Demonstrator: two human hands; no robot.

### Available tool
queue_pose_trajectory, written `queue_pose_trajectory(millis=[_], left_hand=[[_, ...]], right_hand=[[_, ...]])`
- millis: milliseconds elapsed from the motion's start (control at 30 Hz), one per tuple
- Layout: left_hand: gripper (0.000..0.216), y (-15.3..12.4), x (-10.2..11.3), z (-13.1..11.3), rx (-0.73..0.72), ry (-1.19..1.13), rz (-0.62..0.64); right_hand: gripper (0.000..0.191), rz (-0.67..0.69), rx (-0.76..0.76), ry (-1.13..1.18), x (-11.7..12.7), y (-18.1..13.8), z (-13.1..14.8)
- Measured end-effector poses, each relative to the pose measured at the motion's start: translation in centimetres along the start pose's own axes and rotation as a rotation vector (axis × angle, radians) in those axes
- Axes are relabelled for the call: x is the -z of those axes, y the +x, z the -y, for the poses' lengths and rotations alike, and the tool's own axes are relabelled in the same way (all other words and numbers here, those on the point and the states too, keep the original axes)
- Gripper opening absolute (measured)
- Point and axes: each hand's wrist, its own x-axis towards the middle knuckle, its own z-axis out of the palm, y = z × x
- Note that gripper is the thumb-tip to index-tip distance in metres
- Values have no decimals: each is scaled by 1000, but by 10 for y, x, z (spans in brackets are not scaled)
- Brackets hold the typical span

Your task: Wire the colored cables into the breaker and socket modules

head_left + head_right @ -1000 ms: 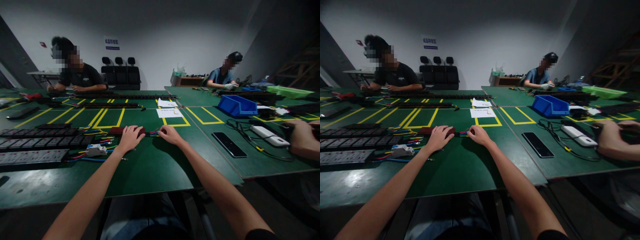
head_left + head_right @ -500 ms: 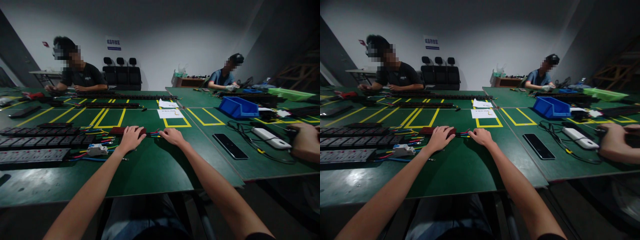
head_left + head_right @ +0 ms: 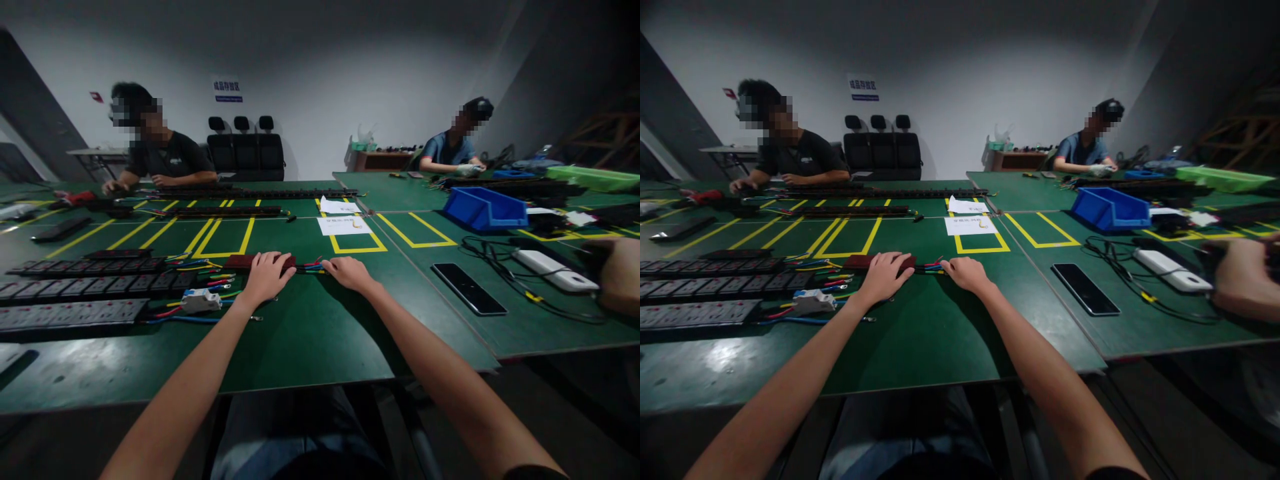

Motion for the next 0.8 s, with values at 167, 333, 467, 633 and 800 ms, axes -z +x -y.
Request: queue_pose_trajectory(millis=[167, 333, 467, 633, 800], left_hand=[[55, 0, 0, -1, 5, 1, -1], [55, -1, 1, -1, 2, -1, 0], [56, -1, 0, 0, -1, -2, 2], [56, -1, -2, 2, -7, -1, -5], [56, -1, -1, 1, -3, -3, -5]], right_hand=[[63, 21, -11, -15, 2, -2, 3], [59, 28, -10, 3, 5, -3, 4], [51, 1, -14, 16, 2, -3, 3], [43, -58, -12, 94, -7, 3, -2], [40, -97, 29, 275, -15, 12, -5]])
